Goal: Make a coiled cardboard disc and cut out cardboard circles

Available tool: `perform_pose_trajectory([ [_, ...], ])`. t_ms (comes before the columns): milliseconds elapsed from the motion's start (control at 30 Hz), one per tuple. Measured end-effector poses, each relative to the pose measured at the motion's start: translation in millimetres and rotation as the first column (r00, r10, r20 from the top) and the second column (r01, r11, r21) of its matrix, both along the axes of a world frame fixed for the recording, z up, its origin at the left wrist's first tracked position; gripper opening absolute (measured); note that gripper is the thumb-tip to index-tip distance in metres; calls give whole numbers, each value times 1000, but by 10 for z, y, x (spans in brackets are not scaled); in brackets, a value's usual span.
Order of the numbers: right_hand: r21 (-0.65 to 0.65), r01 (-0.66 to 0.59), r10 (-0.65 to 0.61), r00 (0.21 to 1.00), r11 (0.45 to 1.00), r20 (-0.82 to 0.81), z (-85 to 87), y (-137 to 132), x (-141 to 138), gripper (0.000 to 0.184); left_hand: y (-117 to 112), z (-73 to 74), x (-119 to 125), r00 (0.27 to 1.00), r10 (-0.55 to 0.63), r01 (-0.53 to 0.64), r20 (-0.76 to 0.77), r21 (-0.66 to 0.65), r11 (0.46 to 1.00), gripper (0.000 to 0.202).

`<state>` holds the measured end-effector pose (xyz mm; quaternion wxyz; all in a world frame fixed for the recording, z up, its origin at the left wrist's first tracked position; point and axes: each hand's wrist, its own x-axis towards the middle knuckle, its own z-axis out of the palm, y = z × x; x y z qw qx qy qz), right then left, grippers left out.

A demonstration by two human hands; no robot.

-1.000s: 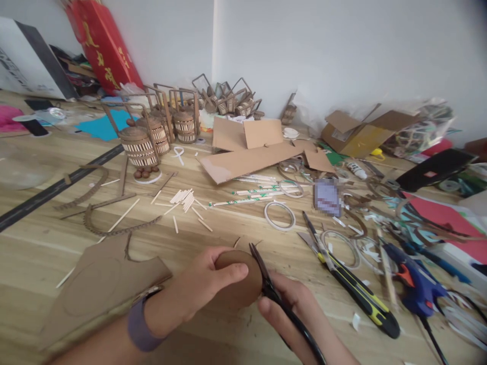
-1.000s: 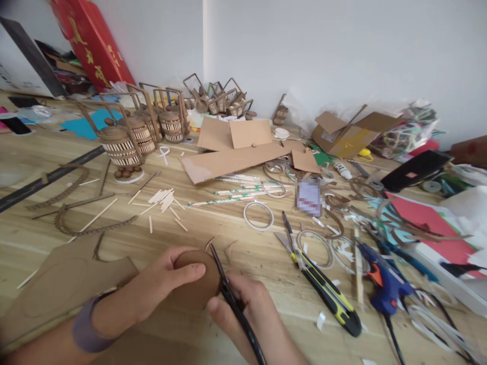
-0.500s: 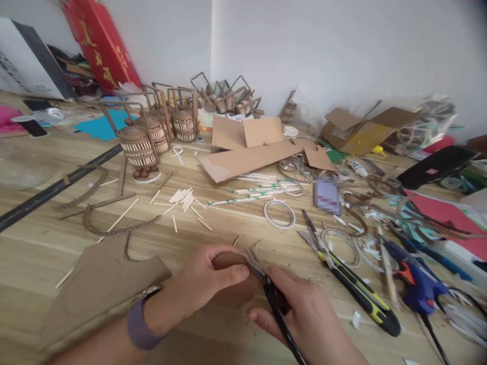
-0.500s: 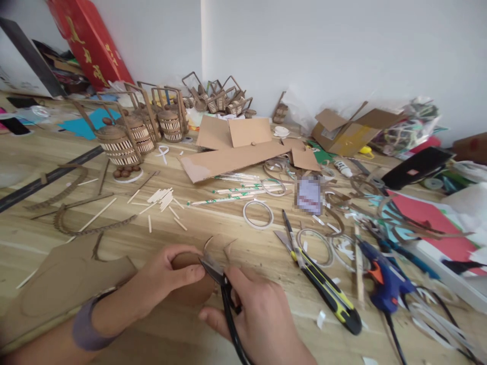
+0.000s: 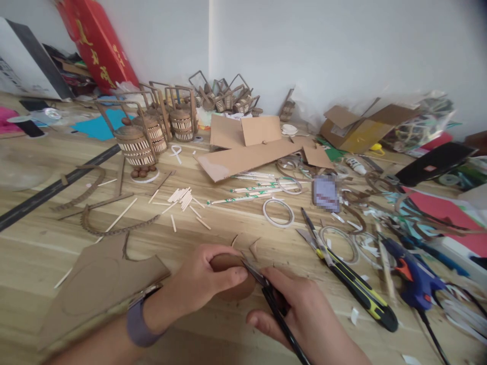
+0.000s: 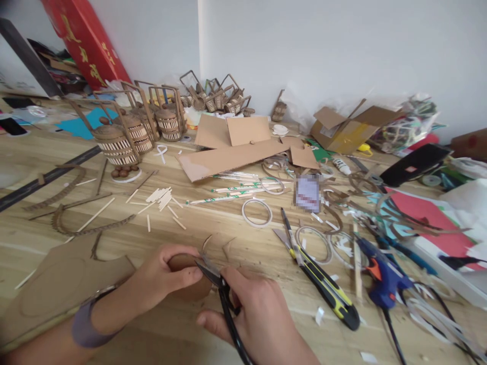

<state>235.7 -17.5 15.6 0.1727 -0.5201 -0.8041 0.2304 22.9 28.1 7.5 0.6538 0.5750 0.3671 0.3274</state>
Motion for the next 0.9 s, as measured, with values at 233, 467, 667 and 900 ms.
perform_pose_trajectory([
  [233, 61, 9, -5, 998, 998, -68, -43, -3, -29, 58, -17, -90, -25, 999, 23, -24, -24, -36, 999, 28],
  [467, 147, 6, 6, 997, 989, -81, -38, -4, -57, 60, -24, -122, -48, 998, 41, -42, -43, -24, 999, 24],
  [667, 219, -8, 18, 999, 976, -42, -30, 6, -65, 61, -33, -204, -76, 996, 69, -69, -55, -14, 997, 26],
  [900, 201, 13, -3, 999, 980, -52, -86, 6, -46, 63, -11, -51, -22, 999, 15, -15, -47, -17, 1000, 19],
])
